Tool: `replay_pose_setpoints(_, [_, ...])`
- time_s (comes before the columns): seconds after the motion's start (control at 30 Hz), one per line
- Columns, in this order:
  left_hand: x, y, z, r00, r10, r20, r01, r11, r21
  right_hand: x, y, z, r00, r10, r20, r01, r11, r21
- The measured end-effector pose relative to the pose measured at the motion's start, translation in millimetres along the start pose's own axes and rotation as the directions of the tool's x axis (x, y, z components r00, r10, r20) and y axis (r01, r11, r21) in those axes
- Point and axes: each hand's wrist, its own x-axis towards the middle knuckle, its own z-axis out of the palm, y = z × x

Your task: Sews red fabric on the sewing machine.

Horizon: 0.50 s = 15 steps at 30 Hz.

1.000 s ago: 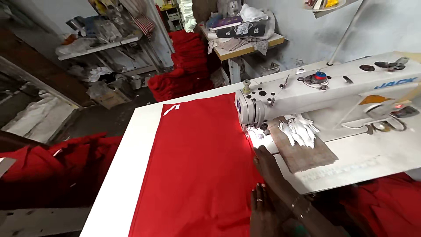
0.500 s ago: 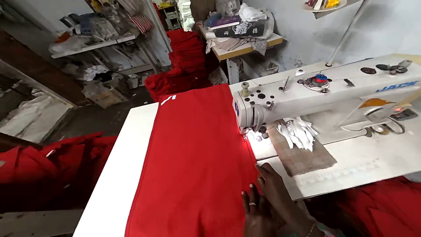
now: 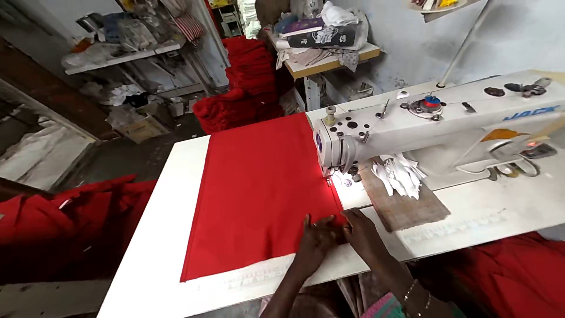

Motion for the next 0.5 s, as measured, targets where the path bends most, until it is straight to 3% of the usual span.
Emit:
replay_pose_setpoints(0.07, [16,-6,-5,0.997,0.023,-0.076,-0.019,0.998,0.055,10,-8,-8,0.987,0.088,0.137,-0.081,0.995,-0.056])
replay_pose_setpoints(0.13, [33,-8,-13,0.999,0.023,-0.034,-0.019,0.993,0.121,21,-14,-12,0.961,0.147,0.233,-0.12,0.985,-0.124])
replay_pose_setpoints(0.27, [64,-20,-29,0.993,0.021,0.117,-0.045,0.979,0.201,39,-15,-10,0.954,0.151,0.258,-0.1,0.975,-0.199])
replay_pose_setpoints(0.33, [72,-21,-28,0.99,0.06,0.129,-0.088,0.971,0.222,43,-9,-10,0.968,0.109,0.227,-0.077,0.986,-0.145])
replay_pose_setpoints(0.4, [73,-23,-19,0.981,0.184,0.063,-0.194,0.937,0.29,43,5,-8,0.99,0.021,0.143,-0.022,1.0,0.003])
replay_pose_setpoints(0.5, [71,-16,-9,0.984,0.175,0.025,-0.171,0.911,0.375,45,16,-18,0.971,0.044,0.235,-0.075,0.989,0.126])
